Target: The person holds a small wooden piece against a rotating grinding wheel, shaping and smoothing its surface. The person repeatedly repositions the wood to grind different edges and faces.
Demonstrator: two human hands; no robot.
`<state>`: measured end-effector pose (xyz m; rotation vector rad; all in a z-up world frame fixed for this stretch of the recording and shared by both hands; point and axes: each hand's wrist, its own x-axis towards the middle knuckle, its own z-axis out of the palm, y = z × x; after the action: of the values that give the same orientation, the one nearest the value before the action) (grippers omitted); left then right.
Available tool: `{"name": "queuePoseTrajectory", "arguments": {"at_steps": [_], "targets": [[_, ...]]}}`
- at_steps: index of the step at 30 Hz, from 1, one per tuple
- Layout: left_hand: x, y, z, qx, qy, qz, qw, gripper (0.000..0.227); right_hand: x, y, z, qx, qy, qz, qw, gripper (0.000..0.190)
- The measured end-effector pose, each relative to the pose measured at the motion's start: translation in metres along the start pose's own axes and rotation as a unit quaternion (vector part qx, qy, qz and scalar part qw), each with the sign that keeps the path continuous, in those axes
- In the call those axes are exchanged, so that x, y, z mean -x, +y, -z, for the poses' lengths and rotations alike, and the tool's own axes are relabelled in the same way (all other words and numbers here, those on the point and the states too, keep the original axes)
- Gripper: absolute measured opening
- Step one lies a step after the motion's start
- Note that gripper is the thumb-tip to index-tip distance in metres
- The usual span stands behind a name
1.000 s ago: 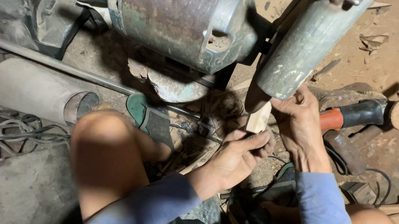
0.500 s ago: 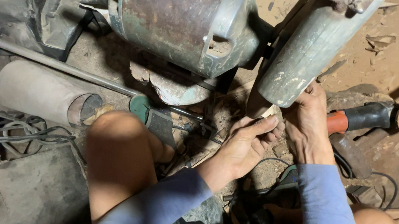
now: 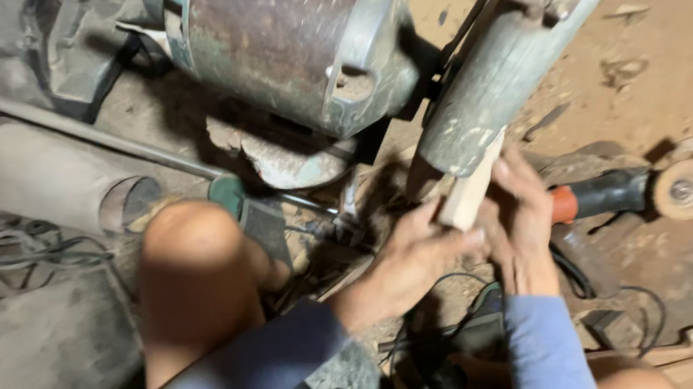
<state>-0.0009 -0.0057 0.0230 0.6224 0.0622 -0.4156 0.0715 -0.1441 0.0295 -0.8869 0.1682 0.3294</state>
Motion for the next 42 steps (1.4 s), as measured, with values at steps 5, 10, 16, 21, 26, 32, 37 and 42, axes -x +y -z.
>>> {"name": "queuePoseTrajectory", "arguments": {"at_steps": [5,10,16,21,26,32,37,42], "targets": [[0.033,0.0,-0.01,-0.068,0.009,0.022,0.997,0.044,0.026,0.007,0.015,-0.06,-0.127,0.023,0.99,0.072],[0.045,0.0,-0.011,-0.163,0.048,-0.011,0.985,0.044,0.042,0.01,0.016,-0.044,-0.102,0.01,0.994,0.077],[0.052,0.0,-0.01,-0.214,0.068,-0.047,0.973,0.042,0.047,0.004,-0.007,-0.03,-0.099,0.011,0.995,0.083],[0.052,-0.008,-0.009,-0.103,0.064,-0.049,0.991,0.037,0.041,0.0,-0.027,0.042,-0.066,0.042,0.996,0.085],[0.041,-0.015,0.0,-0.068,0.111,-0.01,0.991,0.031,0.025,0.0,-0.032,0.093,-0.057,0.047,0.993,0.073],[0.016,-0.016,0.001,0.036,0.163,0.016,0.986,0.026,-0.008,0.005,-0.018,0.098,0.005,0.039,0.994,0.036],[0.002,-0.013,0.002,0.065,0.174,0.016,0.983,0.026,-0.03,0.009,-0.001,0.083,-0.02,0.077,0.993,0.033],[-0.006,-0.012,0.002,0.07,0.175,0.013,0.982,0.025,-0.038,0.01,0.005,0.078,0.0,0.082,0.994,0.034]]}}
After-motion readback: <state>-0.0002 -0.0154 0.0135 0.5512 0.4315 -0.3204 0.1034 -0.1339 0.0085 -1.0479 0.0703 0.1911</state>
